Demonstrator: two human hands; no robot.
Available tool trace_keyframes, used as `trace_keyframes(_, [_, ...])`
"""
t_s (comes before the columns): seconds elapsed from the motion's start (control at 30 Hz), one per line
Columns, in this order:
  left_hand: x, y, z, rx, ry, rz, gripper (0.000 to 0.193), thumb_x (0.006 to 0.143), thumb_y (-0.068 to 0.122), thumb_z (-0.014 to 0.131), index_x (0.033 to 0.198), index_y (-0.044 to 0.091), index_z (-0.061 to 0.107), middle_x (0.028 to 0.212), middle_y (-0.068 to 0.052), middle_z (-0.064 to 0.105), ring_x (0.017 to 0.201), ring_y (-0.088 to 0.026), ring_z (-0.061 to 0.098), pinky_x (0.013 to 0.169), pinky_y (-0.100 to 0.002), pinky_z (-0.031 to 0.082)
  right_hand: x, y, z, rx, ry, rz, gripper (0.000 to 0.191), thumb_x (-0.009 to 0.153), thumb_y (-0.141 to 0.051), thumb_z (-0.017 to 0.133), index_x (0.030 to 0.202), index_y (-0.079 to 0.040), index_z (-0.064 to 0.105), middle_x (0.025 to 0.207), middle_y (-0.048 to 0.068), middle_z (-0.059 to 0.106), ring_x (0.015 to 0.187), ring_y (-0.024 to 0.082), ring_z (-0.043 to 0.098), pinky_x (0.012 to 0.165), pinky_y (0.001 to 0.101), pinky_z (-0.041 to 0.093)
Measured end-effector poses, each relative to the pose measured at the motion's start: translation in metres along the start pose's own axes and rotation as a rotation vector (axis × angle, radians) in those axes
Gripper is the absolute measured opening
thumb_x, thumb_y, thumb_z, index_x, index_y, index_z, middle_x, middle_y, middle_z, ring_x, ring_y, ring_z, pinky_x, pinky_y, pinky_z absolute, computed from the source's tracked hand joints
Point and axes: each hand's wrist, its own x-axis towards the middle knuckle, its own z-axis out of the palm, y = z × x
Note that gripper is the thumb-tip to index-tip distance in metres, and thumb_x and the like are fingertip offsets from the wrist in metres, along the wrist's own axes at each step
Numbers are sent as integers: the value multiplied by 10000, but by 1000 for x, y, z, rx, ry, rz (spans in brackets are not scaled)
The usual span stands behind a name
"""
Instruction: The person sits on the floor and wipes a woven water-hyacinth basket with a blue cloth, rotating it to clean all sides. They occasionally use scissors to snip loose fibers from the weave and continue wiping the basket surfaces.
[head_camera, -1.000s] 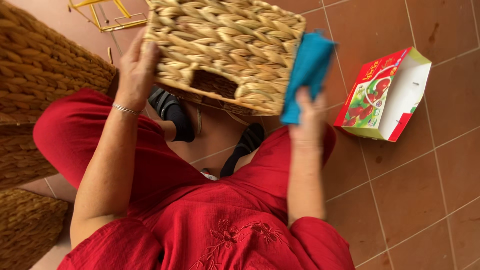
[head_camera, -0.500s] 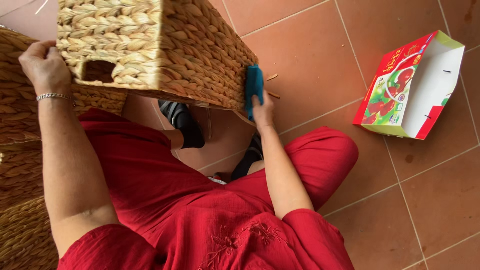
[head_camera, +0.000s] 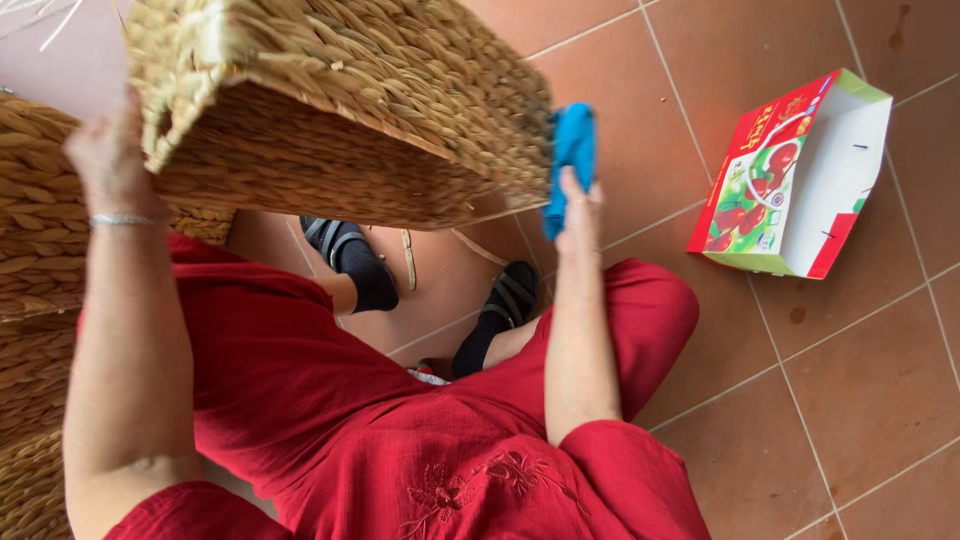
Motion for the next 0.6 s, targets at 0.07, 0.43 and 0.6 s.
trace_keyframes(0.07, [-36,-21,17,-403,-367,178,137,1034,220,762,999,93,725,1051,-45,738,936,-136,699,857,-333,555,10,-40,-32,-58,26,-157,544,920,-193,760,1409,-42,576,1312,66,675,1147,189,650,1013,337,523])
trace_keyframes(0.43, [-167,-191,141,-658,-703,-423,486,1051,403,501,1374,49,579,1360,-118,662,1224,-255,658,1058,-407,533,57,-102,-137,-672,97,-503,512,941,-43,728,1437,-49,602,1288,97,708,1135,206,679,1032,358,537])
trace_keyframes(0.6, [-167,-159,108,-832,-751,-559,719,989,561,333,1407,12,534,1372,-160,665,1220,-314,679,1053,-438,550,18,-89,-110,-1262,171,-923,482,942,-25,740,1409,-72,632,1224,151,688,1136,363,632,964,479,515])
